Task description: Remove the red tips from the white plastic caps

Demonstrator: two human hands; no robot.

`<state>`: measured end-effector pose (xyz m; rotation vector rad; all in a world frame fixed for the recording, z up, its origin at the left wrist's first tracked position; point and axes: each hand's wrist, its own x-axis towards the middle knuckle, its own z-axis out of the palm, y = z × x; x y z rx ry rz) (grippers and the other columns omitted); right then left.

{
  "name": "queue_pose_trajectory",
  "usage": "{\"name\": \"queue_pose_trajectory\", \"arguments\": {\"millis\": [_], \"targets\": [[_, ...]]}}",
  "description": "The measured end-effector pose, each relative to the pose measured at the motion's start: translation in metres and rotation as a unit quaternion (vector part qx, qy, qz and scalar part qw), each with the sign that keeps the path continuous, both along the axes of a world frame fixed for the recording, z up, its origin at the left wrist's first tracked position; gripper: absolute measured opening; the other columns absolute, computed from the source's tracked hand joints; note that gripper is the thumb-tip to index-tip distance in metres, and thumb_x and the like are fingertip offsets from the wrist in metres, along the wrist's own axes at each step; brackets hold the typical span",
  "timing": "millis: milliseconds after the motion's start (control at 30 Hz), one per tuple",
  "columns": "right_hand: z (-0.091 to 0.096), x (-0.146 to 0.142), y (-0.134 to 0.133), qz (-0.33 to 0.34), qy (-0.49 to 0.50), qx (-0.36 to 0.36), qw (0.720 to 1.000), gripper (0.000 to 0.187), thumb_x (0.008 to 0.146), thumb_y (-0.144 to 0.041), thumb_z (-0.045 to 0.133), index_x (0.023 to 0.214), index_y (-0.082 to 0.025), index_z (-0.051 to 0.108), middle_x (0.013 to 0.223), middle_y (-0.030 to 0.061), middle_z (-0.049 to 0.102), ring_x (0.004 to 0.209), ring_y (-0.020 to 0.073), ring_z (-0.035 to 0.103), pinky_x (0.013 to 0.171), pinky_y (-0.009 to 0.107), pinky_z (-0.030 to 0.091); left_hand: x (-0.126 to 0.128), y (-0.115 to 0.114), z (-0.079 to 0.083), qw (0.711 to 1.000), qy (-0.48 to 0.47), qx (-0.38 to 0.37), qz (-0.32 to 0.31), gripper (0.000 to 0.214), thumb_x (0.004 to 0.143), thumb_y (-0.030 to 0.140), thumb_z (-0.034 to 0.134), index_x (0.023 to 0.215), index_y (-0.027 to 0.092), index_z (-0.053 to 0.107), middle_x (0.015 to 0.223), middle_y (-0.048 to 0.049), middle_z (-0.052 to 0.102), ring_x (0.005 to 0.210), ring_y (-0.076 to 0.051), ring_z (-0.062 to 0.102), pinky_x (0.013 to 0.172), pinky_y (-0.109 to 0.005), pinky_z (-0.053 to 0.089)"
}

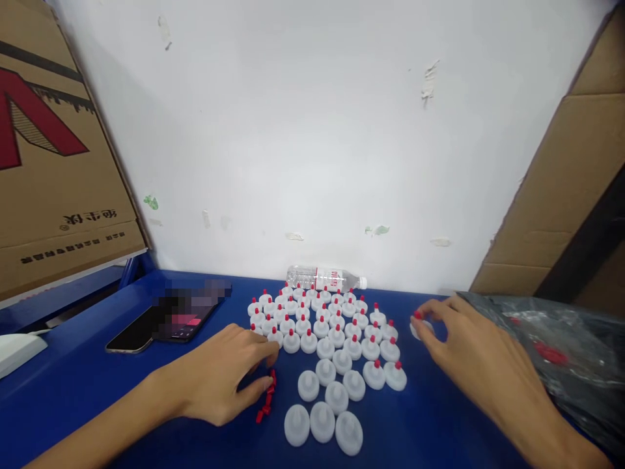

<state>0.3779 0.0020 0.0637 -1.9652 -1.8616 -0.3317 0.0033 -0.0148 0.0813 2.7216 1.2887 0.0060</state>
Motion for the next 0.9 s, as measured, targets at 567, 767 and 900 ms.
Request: {"name": "queue_pose_trajectory", "arguments": {"millis": [567,767,900], "targets": [[0.006,0.002,0.0,0.036,0.068,-0.094,0.993,0.036,0.098,-0.063,0.05,0.094,-0.034,0.072,0.073,-0.0007,0.074,0.064,0.0257,0.07,0.058,0.035,0.04,0.005,0.011,-0.013,0.999,0.033,0.009,-0.007,0.019,0.095,0.026,0.054,0.078,0.023,0.045,0.077,-0.0006,0.068,0.068,-0.022,0.062,0.06,-0.034,0.03],[0.004,-0.021,-0.014,0.248,0.051,0.016,0.967,0.03,0.106,-0.046,0.049,0.096,-0.031,0.073,0.082,-0.0006,0.073,0.071,0.0194,0.069,0.062,0.031,0.048,0.004,0.009,-0.016,0.999,0.025,0.028,-0.023,0.019,0.093,0.02,0.053,0.077,0.023,0.043,0.074,-0.0006,0.067,0.064,-0.022,0.062,0.058,-0.035,0.028],[0.0,-0.036,-0.023,0.377,0.045,-0.003,0.925,0.016,0.104,-0.034,0.058,0.102,-0.029,0.073,0.097,0.0027,0.073,0.092,0.0222,0.069,0.079,0.034,0.055,0.002,0.008,-0.015,0.999,0.019,0.038,-0.031,0.019,0.092,0.018,0.053,0.077,0.023,0.042,0.073,0.0,0.066,0.062,-0.021,0.06,0.057,-0.034,0.028]]}}
